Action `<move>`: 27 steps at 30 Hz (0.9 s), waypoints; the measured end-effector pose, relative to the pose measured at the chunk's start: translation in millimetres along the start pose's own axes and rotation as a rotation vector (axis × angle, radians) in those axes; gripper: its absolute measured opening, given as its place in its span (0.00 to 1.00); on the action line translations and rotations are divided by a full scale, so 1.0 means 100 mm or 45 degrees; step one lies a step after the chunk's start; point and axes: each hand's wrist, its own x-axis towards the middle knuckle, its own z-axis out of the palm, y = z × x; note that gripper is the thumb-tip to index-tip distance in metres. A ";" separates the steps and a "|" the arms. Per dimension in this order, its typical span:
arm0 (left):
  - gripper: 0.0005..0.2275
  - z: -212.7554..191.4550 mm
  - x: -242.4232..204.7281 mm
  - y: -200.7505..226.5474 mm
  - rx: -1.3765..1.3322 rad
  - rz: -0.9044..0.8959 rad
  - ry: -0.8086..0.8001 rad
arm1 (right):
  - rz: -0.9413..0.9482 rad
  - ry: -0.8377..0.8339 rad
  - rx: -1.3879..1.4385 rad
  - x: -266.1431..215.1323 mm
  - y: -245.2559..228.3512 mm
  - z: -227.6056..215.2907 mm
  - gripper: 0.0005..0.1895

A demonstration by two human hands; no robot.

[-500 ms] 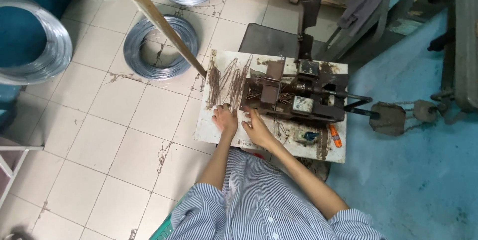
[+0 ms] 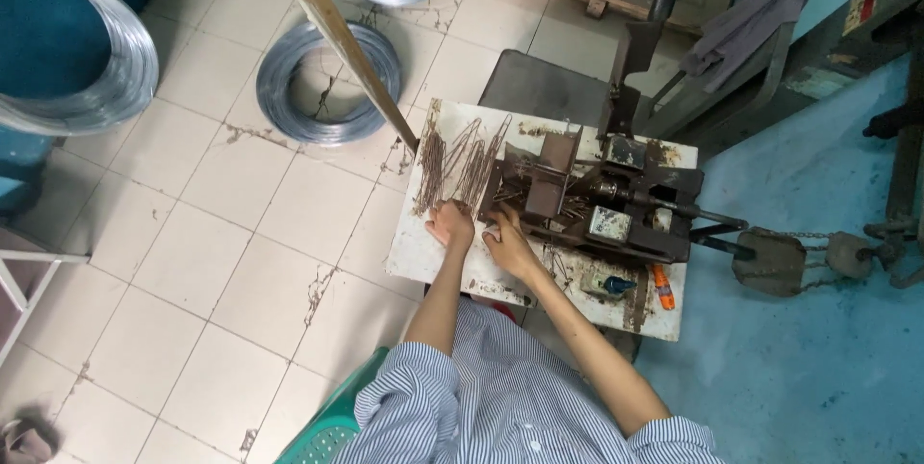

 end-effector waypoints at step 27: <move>0.05 -2.19 -1.52 0.74 -1.197 0.637 -0.093 | -0.330 0.604 0.595 -0.45 -0.97 -0.69 0.19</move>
